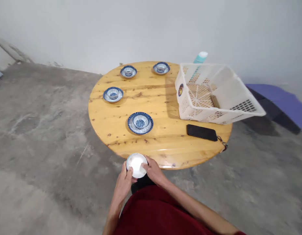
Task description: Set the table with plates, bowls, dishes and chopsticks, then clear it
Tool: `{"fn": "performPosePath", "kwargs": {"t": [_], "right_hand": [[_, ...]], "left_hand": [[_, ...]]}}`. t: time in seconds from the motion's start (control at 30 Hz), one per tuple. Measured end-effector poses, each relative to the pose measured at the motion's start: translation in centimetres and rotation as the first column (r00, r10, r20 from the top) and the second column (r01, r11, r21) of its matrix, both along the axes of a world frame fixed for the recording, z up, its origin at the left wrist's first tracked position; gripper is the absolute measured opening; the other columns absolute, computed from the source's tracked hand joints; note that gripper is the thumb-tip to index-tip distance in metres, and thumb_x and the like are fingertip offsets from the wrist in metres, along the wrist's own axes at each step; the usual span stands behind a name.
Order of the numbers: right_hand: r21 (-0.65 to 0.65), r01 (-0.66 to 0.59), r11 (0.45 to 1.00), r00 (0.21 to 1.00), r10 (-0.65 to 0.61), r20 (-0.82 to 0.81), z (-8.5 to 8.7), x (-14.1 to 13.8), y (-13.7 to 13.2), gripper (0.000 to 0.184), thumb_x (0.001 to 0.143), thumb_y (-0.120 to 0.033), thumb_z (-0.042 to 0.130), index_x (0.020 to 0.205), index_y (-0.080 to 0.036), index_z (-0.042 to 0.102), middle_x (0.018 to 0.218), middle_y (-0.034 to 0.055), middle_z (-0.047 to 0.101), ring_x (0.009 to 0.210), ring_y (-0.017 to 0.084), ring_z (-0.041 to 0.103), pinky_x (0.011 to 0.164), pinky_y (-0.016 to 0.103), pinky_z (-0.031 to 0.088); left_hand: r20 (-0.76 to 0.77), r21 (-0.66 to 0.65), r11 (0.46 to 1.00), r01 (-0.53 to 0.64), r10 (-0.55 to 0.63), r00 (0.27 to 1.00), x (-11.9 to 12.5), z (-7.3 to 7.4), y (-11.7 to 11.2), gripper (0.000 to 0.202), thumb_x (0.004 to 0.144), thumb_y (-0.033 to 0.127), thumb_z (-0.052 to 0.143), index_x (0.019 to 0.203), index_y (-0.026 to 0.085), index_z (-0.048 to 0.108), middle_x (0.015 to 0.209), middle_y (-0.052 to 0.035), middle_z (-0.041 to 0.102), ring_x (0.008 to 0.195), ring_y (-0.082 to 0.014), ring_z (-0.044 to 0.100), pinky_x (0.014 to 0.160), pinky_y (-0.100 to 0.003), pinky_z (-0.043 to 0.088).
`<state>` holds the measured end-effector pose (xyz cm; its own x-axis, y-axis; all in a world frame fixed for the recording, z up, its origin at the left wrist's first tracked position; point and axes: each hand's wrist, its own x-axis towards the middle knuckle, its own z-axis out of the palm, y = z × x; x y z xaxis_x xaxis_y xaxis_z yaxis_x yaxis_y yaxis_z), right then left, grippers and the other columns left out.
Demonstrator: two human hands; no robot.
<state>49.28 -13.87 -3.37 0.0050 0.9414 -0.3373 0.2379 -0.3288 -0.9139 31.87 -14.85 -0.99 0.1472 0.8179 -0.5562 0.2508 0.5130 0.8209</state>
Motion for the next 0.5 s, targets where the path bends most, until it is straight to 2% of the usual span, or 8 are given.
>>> {"fn": "performPosePath", "kwargs": {"t": [0.13, 0.23, 0.37, 0.5], "right_hand": [[0.039, 0.019, 0.999, 1.000, -0.018, -0.021, 0.7, -0.5, 4.4, 0.053, 0.077, -0.024, 0.047, 0.125, -0.012, 0.065, 0.119, 0.0115, 0.071, 0.103, 0.024, 0.065, 0.096, 0.036, 0.051], [0.095, 0.055, 0.994, 0.998, -0.053, -0.020, 1.4, 0.1, 8.1, 0.052, 0.078, -0.025, 0.047, 0.125, -0.013, 0.065, 0.119, 0.0114, 0.071, 0.104, 0.024, 0.065, 0.097, 0.037, 0.051], [0.142, 0.097, 0.985, 0.995, -0.101, 0.019, 2.3, 2.2, 13.4, 0.054, 0.079, -0.025, 0.047, 0.128, -0.013, 0.064, 0.120, 0.0110, 0.071, 0.105, 0.024, 0.065, 0.098, 0.037, 0.052], [0.186, 0.155, 0.970, 0.982, -0.171, 0.075, 2.8, 4.3, 19.0, 0.054, 0.077, -0.026, 0.048, 0.126, -0.013, 0.065, 0.121, 0.0116, 0.070, 0.108, 0.025, 0.064, 0.103, 0.039, 0.050]], "left_hand": [[-0.010, 0.038, 0.999, 0.020, -0.020, 1.000, -0.4, 2.1, 4.9, 0.067, 0.093, 0.060, 0.050, 0.143, 0.014, 0.048, 0.118, -0.0133, 0.069, 0.091, -0.0257, 0.072, 0.079, -0.037, 0.060], [0.004, 0.088, 0.995, 0.054, -0.055, 0.998, 0.1, 3.3, 9.1, 0.066, 0.094, 0.060, 0.051, 0.143, 0.016, 0.049, 0.130, -0.0139, 0.065, 0.101, -0.0265, 0.070, 0.082, -0.036, 0.061], [0.019, 0.103, 0.990, 0.097, -0.099, 0.995, 1.6, 3.6, 15.1, 0.071, 0.094, 0.062, 0.052, 0.147, 0.015, 0.044, 0.136, -0.0153, 0.061, 0.101, -0.0247, 0.071, 0.090, -0.036, 0.060], [0.078, 0.154, 0.969, 0.193, -0.207, 0.975, 3.5, 3.6, 22.0, 0.070, 0.092, 0.062, 0.055, 0.144, 0.016, 0.047, 0.136, -0.0145, 0.060, 0.101, -0.0246, 0.070, 0.088, -0.036, 0.061]]}}
